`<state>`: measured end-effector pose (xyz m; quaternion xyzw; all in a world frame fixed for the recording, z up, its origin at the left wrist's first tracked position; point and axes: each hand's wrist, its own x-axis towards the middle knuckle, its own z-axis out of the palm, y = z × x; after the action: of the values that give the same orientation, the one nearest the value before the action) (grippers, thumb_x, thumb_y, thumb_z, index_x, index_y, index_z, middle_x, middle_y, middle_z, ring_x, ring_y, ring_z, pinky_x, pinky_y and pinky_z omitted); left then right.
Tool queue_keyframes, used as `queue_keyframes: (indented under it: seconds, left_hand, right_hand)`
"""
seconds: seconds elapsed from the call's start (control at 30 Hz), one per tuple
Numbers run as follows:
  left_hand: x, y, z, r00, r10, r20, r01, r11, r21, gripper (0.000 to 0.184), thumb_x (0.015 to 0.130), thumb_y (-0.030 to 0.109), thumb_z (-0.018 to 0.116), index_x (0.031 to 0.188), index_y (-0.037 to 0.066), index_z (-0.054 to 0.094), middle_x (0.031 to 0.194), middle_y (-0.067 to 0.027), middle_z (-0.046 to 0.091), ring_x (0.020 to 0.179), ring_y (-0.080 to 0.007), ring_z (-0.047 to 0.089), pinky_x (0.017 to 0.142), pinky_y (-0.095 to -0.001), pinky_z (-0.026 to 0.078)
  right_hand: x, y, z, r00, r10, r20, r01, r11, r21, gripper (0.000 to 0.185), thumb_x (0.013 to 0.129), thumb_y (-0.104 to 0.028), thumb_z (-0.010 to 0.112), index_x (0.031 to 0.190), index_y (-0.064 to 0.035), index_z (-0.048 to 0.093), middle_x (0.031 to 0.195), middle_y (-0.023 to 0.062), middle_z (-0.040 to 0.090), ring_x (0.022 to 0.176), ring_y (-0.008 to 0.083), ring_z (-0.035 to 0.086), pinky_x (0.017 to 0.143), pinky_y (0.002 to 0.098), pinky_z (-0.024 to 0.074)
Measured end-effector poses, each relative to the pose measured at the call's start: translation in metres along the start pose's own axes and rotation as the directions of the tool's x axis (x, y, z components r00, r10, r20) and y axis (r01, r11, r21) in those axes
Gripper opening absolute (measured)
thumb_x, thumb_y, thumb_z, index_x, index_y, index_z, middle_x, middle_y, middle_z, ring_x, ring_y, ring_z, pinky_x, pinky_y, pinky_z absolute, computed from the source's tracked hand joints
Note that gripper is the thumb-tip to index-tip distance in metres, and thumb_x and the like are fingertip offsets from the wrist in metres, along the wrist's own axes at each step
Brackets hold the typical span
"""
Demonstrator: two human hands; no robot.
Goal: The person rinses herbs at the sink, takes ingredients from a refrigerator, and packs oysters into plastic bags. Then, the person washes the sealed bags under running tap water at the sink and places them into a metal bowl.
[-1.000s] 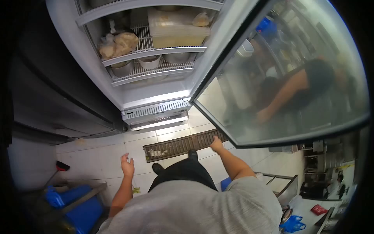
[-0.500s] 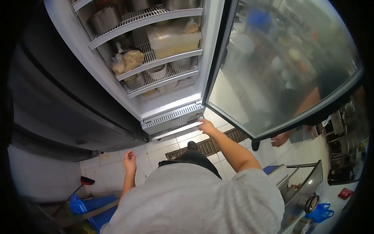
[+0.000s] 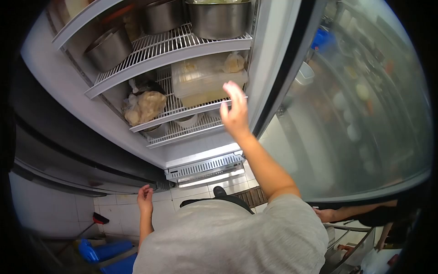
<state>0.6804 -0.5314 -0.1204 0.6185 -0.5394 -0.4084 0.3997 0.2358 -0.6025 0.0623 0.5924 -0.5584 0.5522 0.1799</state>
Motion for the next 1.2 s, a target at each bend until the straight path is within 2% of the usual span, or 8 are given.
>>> queue_keyframes:
  seconds: [0.2, 0.33, 0.4, 0.6, 0.9, 1.0, 1.1, 1.2]
  left_hand:
    - [0.014, 0.040, 0.058, 0.994, 0.021, 0.111, -0.004, 0.989, -0.147, 0.025, 0.086, 0.004, 0.058, 0.111, 0.001, 0.056, 0.093, -0.0045, 0.061, 0.085, -0.0090, 0.056, 0.076, -0.0215, 0.045]
    - [0.031, 0.073, 0.069, 0.974, 0.064, 0.218, -0.041, 0.993, -0.109, 0.027, 0.086, 0.004, 0.060, 0.112, 0.002, 0.056, 0.095, -0.0043, 0.062, 0.086, -0.0085, 0.055, 0.079, -0.0225, 0.045]
    - [0.047, 0.101, 0.073, 0.958, 0.114, 0.262, -0.071, 0.984, -0.166, 0.029, 0.086, 0.004, 0.060, 0.115, 0.002, 0.055, 0.097, -0.0050, 0.062, 0.089, -0.0092, 0.056, 0.080, -0.0230, 0.045]
    - [0.072, 0.253, 0.101, 0.864, 0.342, 0.370, -0.138, 0.867, -0.478, 0.046, 0.085, 0.007, 0.063, 0.127, 0.000, 0.046, 0.121, -0.0107, 0.051, 0.098, -0.0158, 0.056, 0.083, -0.0285, 0.049]
    - [0.092, 0.264, 0.119, 0.788, 0.614, 0.047, -0.563, 0.750, -0.348, 0.030, 0.072, -0.006, 0.071, 0.099, 0.001, 0.059, 0.099, -0.0081, 0.059, 0.091, -0.0160, 0.060, 0.071, -0.0252, 0.052]
    - [0.097, 0.281, 0.099, 0.674, 0.732, -0.097, -0.732, 0.644, -0.221, 0.031, 0.067, -0.011, 0.068, 0.094, 0.002, 0.059, 0.096, -0.0095, 0.058, 0.084, -0.0165, 0.059, 0.068, -0.0244, 0.050]
    - [0.096, 0.291, 0.081, 0.601, 0.786, -0.142, -0.798, 0.581, -0.161, 0.032, 0.067, -0.011, 0.068, 0.094, 0.003, 0.058, 0.094, -0.0091, 0.057, 0.084, -0.0155, 0.058, 0.068, -0.0237, 0.048]
    - [0.080, 0.294, 0.077, 0.612, 0.778, -0.145, -0.788, 0.584, -0.194, 0.034, 0.066, -0.009, 0.071, 0.095, 0.004, 0.058, 0.094, -0.0093, 0.057, 0.084, -0.0153, 0.056, 0.068, -0.0234, 0.046]
  right_hand:
    - [0.094, 0.083, 0.051, 0.971, 0.147, 0.191, -0.025, 0.849, -0.528, 0.043, 0.071, -0.010, 0.061, 0.113, -0.0033, 0.056, 0.109, 0.0215, 0.056, 0.093, 0.0405, 0.055, 0.080, 0.0458, 0.0468]
    - [0.096, 0.049, 0.032, 0.902, 0.350, 0.253, -0.393, 0.908, 0.145, 0.039, 0.070, -0.009, 0.068, 0.108, 0.0001, 0.061, 0.090, 0.0140, 0.067, 0.083, 0.0221, 0.064, 0.077, 0.0295, 0.0496]
    - [0.072, 0.019, 0.029, 0.792, 0.445, 0.418, -0.608, 0.513, 0.606, 0.032, 0.078, -0.005, 0.067, 0.107, 0.0047, 0.058, 0.093, 0.0091, 0.066, 0.081, 0.0120, 0.062, 0.071, 0.0252, 0.0502]
    - [0.029, -0.047, 0.041, 0.501, 0.391, 0.772, -0.816, -0.081, 0.572, 0.013, 0.086, -0.010, 0.063, 0.092, -0.0009, 0.056, 0.081, 0.0042, 0.061, 0.070, 0.0114, 0.060, 0.059, 0.0240, 0.0499]
    - [0.036, -0.043, 0.027, 0.623, 0.100, 0.776, -0.782, 0.081, 0.618, 0.027, 0.083, -0.008, 0.065, 0.108, -0.0007, 0.061, 0.106, 0.0074, 0.064, 0.097, 0.0129, 0.059, 0.083, 0.0271, 0.0485]
    - [0.093, -0.049, -0.002, 0.860, 0.222, 0.459, -0.501, 0.534, 0.681, 0.026, 0.081, -0.003, 0.065, 0.107, -0.0015, 0.063, 0.107, 0.0062, 0.063, 0.101, 0.0153, 0.059, 0.089, 0.0282, 0.0464]
    - [0.165, -0.044, -0.024, 0.993, -0.069, -0.097, 0.095, 0.952, 0.293, 0.033, 0.074, -0.006, 0.070, 0.106, -0.0023, 0.062, 0.113, 0.0138, 0.061, 0.106, 0.0245, 0.057, 0.091, 0.0345, 0.0448]
    - [0.220, -0.034, -0.024, 0.995, 0.059, -0.076, -0.069, 0.988, -0.138, 0.050, 0.071, -0.029, 0.074, 0.110, -0.0007, 0.059, 0.121, 0.0208, 0.056, 0.109, 0.0359, 0.055, 0.092, 0.0384, 0.0447]
